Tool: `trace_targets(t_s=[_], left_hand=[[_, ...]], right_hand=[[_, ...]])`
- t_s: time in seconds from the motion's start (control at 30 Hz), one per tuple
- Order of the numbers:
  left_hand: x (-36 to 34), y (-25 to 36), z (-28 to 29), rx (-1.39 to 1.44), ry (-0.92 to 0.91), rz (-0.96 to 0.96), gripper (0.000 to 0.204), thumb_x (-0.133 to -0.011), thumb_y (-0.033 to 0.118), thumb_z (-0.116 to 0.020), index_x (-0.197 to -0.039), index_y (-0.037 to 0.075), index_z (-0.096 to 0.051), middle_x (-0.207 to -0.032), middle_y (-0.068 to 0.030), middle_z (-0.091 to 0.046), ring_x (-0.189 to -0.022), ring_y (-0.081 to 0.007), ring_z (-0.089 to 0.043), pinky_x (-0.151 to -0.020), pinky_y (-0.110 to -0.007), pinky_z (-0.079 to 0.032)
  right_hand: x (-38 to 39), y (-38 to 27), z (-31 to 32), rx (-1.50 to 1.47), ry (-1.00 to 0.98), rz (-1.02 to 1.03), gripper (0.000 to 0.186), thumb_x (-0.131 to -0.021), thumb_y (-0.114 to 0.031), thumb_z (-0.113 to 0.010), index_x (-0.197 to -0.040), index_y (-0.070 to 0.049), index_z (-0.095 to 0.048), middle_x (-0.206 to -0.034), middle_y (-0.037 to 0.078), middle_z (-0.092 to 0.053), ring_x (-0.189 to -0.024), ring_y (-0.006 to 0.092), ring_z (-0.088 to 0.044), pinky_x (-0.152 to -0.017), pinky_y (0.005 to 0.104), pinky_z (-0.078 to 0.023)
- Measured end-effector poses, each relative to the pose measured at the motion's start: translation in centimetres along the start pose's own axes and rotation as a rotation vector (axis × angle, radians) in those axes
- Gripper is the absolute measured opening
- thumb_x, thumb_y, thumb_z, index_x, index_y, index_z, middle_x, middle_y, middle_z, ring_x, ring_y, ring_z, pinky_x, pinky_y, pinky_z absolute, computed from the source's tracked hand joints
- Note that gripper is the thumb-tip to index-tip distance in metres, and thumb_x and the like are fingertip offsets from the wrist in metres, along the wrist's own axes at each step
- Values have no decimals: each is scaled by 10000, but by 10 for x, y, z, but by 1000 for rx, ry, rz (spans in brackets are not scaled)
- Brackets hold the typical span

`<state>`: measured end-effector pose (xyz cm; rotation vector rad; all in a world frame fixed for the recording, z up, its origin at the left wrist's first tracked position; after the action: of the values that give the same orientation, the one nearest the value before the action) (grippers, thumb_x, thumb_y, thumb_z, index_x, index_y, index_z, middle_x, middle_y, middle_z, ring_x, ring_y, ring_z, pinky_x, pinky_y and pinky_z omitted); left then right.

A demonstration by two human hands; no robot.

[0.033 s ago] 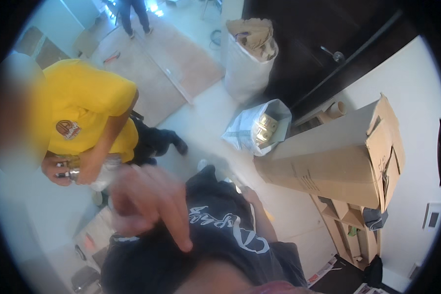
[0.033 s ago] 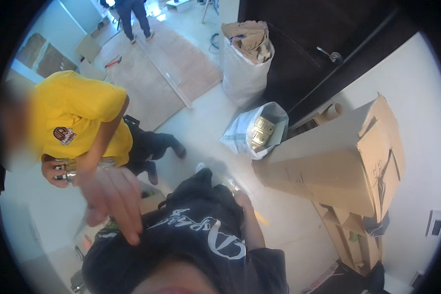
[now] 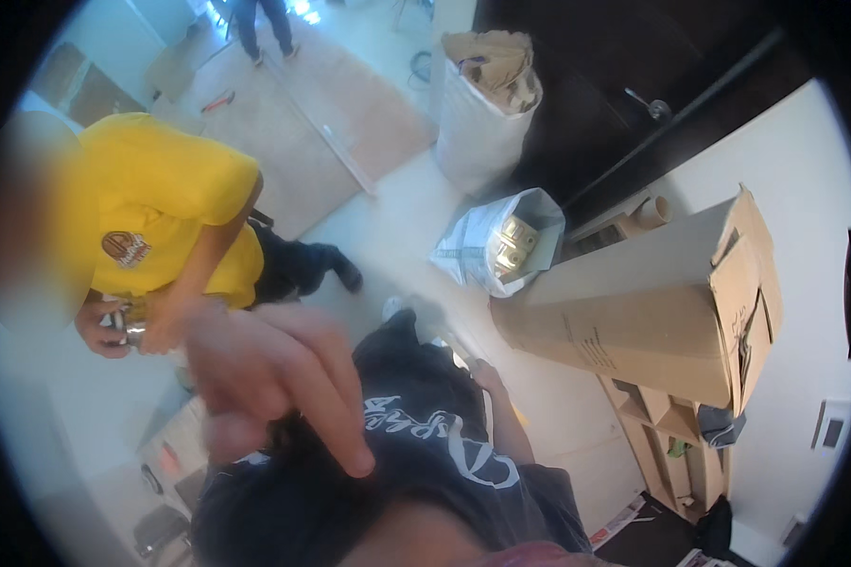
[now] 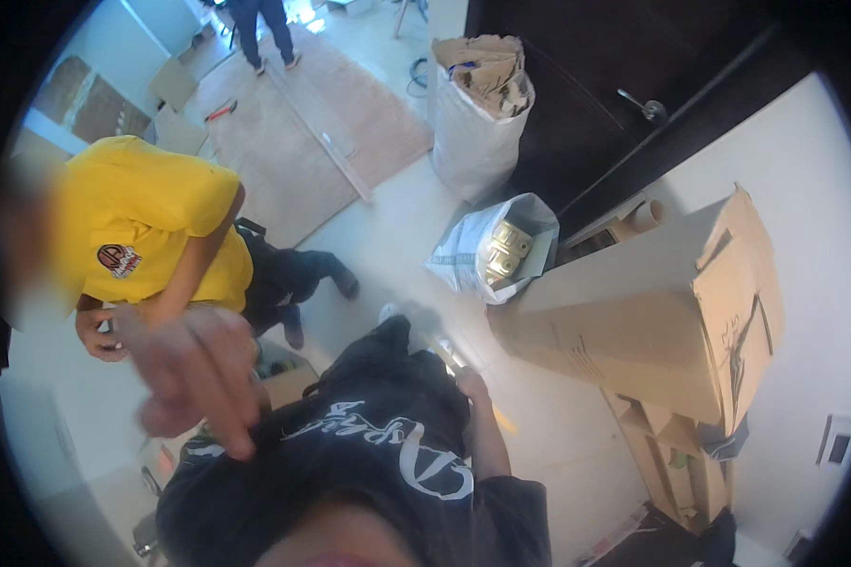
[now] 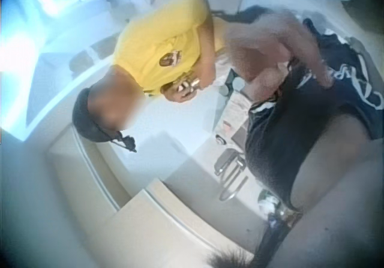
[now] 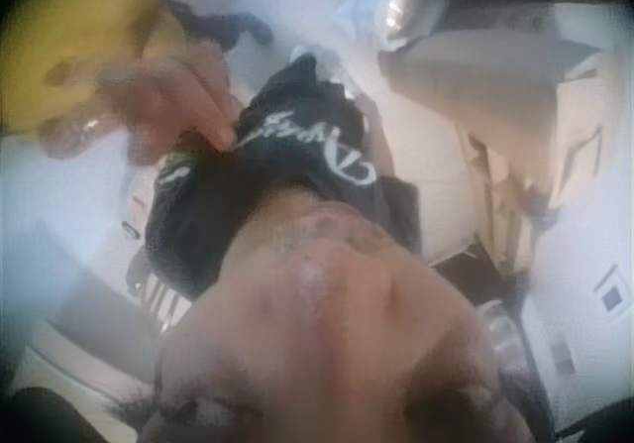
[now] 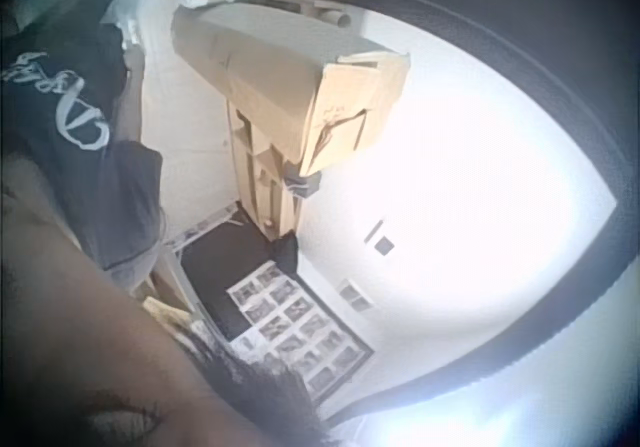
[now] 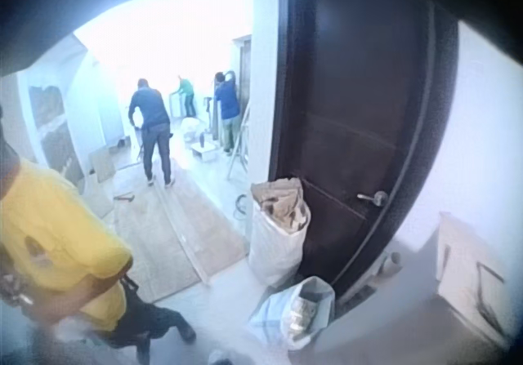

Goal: The person handles a thin wooden strip, measures and marks it, then applies adhesive along its length. The person moves around the room to position the strip and prepare it for installation.

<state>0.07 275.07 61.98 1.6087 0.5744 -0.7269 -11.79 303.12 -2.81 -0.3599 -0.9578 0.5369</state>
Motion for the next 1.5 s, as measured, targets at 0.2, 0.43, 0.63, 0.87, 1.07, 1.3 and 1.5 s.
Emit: trace_targets(t_s=[0.2,0.43,0.63,0.87,1.07,1.3,1.5], left_hand=[[1,56,0,-360,351,-546,240,-990,190,-517,-1172,33,-523,-944,-97,-709,-828,-210,-607,-717,-294,-472],[16,44,61,-391,444,-713,226,-975,263,-524,-1076,66,-571,-987,-39,-683,-943,-140,-558,-813,-286,-415],[14,28,159,-357,479,-781,247,-962,326,-530,-994,95,-612,-1023,10,-661,-1042,-81,-516,-896,-279,-366],[0,53,250,-769,596,-841,275,-944,398,-534,-959,145,-641,-1036,50,-652,-1060,-47,-497,-924,-279,-339],[-24,61,265,-1660,828,-713,291,-926,460,-536,-969,198,-655,-1028,74,-654,-1013,-42,-500,-905,-284,-335],[-74,24,300,-2444,957,-501,312,-904,532,-538,-980,260,-671,-1019,102,-657,-959,-36,-503,-882,-291,-330],[-46,18,396,-2296,1190,-603,273,-955,387,-510,-1054,164,-633,-1039,21,-649,-935,-92,-541,-882,-270,-389]], right_hand=[[14,100,-22,-125,-67,-344,439,-921,-341,-497,-1181,-2,-596,-1188,273,-621,-1146,419,-588,-961,471,-466],[-32,65,19,125,-60,-220,427,-918,-332,-514,-1149,18,-593,-1142,297,-622,-1129,436,-586,-955,473,-463],[-165,8,93,50,-42,-222,430,-918,-338,-515,-1147,18,-592,-1132,302,-622,-1125,438,-586,-954,474,-463],[-335,-113,176,100,-68,-67,434,-918,-345,-516,-1144,18,-592,-1121,306,-621,-1121,440,-586,-952,475,-463],[-476,-270,198,156,-124,264,438,-919,-351,-517,-1142,19,-591,-1111,311,-621,-1117,442,-586,-950,476,-463],[-593,-406,228,562,-326,377,482,-954,-338,-480,-1283,8,-550,-1279,321,-555,-1239,423,-522,-1031,488,-407],[-709,-503,259,641,-517,435,354,-956,-284,-512,-1143,5,-596,-939,202,-654,-820,316,-640,-713,417,-520]])
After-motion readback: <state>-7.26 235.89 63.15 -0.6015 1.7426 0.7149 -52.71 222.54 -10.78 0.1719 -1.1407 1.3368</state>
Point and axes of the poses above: each hand's wrist, its own x-axis away from the middle knuckle, its own z-axis out of the back of the hand, y = z × x, the point moved 9 cm from there along -x, towards the middle knuckle
